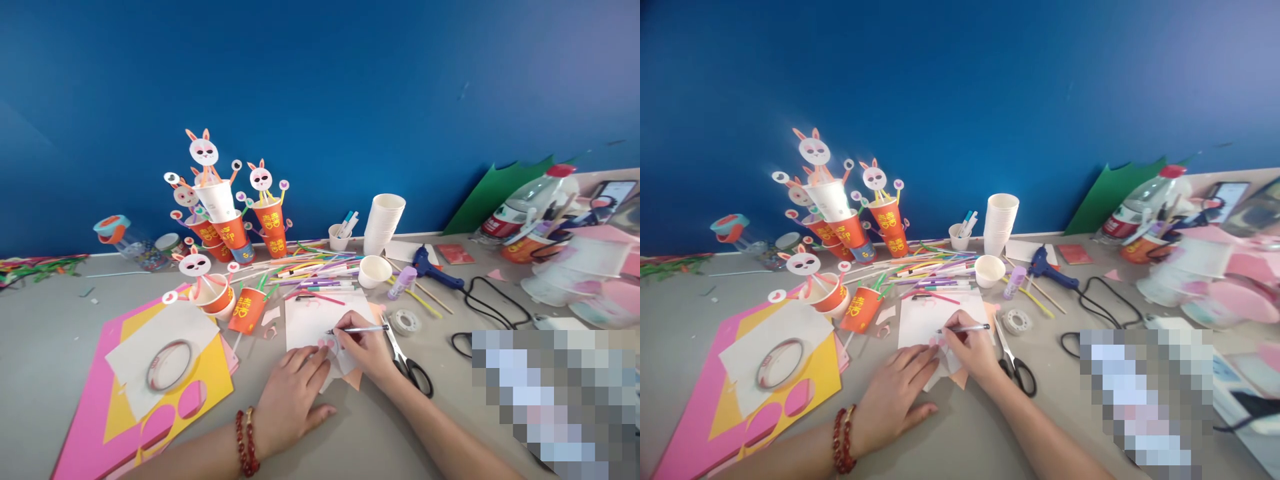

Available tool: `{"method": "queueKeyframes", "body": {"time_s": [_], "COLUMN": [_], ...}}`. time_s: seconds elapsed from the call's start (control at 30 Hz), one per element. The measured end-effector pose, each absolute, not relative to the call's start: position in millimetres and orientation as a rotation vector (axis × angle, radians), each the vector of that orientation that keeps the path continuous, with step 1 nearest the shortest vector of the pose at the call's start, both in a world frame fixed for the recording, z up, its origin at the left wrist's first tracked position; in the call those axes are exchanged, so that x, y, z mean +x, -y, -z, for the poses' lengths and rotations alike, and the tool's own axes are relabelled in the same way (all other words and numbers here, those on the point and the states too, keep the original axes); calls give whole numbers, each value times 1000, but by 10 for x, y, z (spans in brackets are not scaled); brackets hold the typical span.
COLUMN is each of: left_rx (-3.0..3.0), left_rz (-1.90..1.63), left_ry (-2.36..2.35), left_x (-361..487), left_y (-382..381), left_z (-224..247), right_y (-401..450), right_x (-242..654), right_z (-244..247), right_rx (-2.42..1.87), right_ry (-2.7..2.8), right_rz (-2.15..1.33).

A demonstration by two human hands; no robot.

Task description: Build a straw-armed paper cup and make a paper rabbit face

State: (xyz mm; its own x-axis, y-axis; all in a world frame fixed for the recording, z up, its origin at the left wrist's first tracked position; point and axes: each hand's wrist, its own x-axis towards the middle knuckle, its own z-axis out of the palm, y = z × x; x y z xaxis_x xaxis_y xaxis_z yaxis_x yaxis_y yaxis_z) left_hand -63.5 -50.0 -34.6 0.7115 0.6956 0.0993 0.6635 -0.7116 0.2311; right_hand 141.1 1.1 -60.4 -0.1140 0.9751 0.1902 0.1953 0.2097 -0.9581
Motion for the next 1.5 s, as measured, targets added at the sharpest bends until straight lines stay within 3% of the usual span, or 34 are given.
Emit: {"method": "queueKeyframes", "body": {"time_s": [0.37,0.63,0.87,1.23,1.5], "left_rx": [2644,2492,2475,2541,2553], "left_rz": [-690,-750,-632,-560,-542], "left_ry": [-1031,-1243,-1301,-1396,-1399], "left_x": [-666,-755,-737,-683,-677], "left_y": [450,313,276,247,261], "left_z": [305,400,479,588,594], "right_y": [12,289,657,688,360], "right_x": [1552,2148,2706,2883,2959], "right_z": [242,-248,-1,270,86], "right_rx": [-1132,-1239,-1487,-1954,-1893], "right_ry": [1533,2066,2107,2166,2405], "right_rz": [-894,-405,-3,167,163]}}
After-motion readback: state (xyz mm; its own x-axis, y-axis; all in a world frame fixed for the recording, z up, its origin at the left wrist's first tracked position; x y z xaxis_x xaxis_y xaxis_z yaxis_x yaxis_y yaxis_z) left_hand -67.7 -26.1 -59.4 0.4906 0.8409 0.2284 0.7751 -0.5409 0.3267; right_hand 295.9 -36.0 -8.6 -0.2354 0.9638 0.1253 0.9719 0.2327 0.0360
